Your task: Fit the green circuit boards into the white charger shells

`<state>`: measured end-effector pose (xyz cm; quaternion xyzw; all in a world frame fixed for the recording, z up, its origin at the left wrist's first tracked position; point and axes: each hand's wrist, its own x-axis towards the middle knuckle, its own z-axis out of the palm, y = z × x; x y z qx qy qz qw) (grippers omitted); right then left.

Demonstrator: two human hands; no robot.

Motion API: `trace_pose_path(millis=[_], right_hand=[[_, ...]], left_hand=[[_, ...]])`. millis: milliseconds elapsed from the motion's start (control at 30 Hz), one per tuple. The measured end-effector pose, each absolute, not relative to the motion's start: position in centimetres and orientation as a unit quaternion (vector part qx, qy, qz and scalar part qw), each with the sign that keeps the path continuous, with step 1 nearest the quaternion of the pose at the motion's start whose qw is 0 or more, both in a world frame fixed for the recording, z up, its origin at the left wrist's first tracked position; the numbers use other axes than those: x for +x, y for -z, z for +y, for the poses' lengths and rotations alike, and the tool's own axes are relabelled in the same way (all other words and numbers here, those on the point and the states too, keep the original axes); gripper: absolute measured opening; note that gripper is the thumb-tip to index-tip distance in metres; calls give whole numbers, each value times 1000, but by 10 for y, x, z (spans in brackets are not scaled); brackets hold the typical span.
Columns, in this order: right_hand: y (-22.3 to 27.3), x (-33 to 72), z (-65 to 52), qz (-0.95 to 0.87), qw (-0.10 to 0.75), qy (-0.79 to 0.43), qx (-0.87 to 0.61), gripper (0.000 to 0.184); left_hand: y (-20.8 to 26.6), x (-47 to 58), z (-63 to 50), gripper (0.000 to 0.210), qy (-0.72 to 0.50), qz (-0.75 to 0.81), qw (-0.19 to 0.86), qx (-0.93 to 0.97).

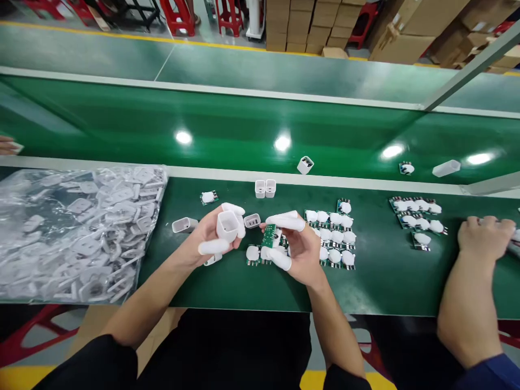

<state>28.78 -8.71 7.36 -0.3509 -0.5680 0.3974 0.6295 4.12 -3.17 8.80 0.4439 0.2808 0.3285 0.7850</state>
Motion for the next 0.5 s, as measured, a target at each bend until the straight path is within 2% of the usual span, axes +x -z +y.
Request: trace_pose_path(millis=[67,133,200,333,500], right_hand=[[-77,286,-90,-570,635,-384,-353,53],[-82,285,-92,-579,643,-365,-345,54],[-88,285,-94,-589,652,-343,-333,53],[-101,293,-93,-617,639,-318,-333,56],[-109,305,-86,-684,561,-336,-323,64]], left_hand=[[-86,41,-35,63,-305,260,776,488],[-82,42,-36,57,-308,212,740,559],[-76,45,-35,53,-341,176,664,641],[-64,50,-30,60,-399,199,518,730],[-61,54,-34,59,-414,192,558,693]])
